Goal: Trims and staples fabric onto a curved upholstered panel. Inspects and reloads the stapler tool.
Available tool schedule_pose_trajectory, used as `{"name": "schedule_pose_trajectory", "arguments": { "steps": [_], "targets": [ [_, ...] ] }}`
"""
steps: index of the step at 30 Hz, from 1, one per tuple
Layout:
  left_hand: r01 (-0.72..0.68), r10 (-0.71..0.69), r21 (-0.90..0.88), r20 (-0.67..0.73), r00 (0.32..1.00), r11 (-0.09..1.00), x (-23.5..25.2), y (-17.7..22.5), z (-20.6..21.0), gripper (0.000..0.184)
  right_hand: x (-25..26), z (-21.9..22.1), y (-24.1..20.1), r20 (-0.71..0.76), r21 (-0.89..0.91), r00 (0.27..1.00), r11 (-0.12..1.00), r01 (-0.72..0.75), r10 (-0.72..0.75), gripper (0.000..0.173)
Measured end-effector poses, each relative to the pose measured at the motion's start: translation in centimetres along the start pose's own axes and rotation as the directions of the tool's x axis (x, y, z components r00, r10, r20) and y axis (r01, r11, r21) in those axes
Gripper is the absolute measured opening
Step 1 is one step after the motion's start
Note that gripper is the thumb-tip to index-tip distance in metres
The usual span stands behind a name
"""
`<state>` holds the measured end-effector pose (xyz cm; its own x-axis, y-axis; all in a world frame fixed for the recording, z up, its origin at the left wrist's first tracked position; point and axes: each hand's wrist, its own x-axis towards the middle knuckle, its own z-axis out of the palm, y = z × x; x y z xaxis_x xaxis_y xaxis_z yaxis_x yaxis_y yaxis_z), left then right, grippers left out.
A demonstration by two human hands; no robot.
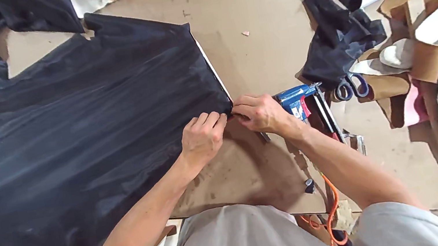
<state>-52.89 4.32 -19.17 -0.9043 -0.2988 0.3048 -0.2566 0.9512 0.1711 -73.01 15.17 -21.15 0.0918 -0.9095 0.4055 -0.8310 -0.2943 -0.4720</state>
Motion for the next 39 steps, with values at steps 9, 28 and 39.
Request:
{"name": "schedule_pose_trajectory", "arguments": {
  "steps": [9, 28, 39],
  "targets": [
    [-0.088, 0.087, 0.053, 0.006, 0.996, 0.995, -0.3, -0.2, 0.2, 0.022, -1.9, 0.7, -0.6, -0.043, -0.107, 0.997, 0.993, 0.057, -0.062, 0.016],
    [-0.255, 0.328, -0.354, 0.165, 0.930, 0.900, 2.9, -4.1, 0.2, 0.028, -8.4, -3.5, -7.4, -0.259, -0.271, 0.366, 0.296, -0.916, 0.894, 0.054],
    [-0.474, 0.501, -0.204, 0.116, 0.857, 0.857, 1.6, -4.6, 0.0, 0.035, -7.8, -7.9, -9.2, -0.195, -0.287, 0.038, -0.020, -0.958, 0.980, 0.061]
  ]
}}
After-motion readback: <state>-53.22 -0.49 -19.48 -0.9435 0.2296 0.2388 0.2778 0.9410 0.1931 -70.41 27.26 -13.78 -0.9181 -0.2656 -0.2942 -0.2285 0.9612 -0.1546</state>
